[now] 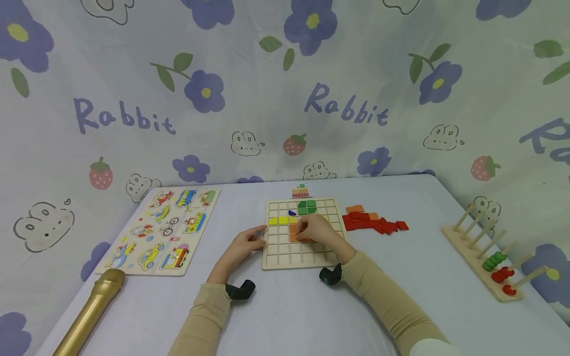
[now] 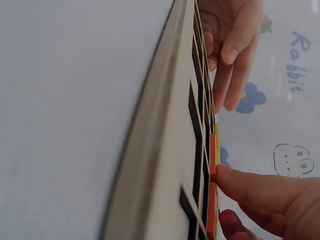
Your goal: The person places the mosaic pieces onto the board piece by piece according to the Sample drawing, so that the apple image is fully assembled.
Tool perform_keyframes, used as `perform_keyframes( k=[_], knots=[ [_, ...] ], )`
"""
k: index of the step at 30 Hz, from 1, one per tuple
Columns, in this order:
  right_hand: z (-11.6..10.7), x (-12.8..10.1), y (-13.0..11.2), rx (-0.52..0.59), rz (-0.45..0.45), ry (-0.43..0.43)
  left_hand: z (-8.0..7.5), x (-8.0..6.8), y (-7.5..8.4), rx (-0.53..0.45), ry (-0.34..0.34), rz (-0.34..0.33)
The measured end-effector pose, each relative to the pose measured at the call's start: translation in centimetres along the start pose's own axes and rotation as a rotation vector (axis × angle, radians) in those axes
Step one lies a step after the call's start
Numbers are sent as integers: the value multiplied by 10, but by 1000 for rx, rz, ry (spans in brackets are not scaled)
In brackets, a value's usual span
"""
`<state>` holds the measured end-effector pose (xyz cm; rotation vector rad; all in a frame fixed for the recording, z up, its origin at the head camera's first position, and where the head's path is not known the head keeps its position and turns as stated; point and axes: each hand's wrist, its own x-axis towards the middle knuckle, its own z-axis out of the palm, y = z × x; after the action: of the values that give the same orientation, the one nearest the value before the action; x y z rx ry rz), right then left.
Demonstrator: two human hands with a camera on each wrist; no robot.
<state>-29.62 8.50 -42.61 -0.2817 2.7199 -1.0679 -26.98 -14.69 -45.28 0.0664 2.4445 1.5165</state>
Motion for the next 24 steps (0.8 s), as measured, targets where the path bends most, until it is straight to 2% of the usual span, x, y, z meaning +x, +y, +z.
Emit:
perform_keyframes(
  k=[5, 10, 16, 20, 24],
  knots=[
    [-10, 1, 7, 34, -29, 34, 0, 0, -1, 2, 1, 2],
    [-49, -4, 30, 115, -20, 108, 0, 1, -2, -4, -2, 9],
    [-93, -12, 71, 234, 97, 145, 0, 1, -3, -1, 0, 13],
    [-109, -19, 96, 300, 176, 147, 0, 0, -3, 3, 7, 16],
    [-121, -26, 115, 291, 210, 159, 1, 1, -3, 1, 2, 25]
  ],
)
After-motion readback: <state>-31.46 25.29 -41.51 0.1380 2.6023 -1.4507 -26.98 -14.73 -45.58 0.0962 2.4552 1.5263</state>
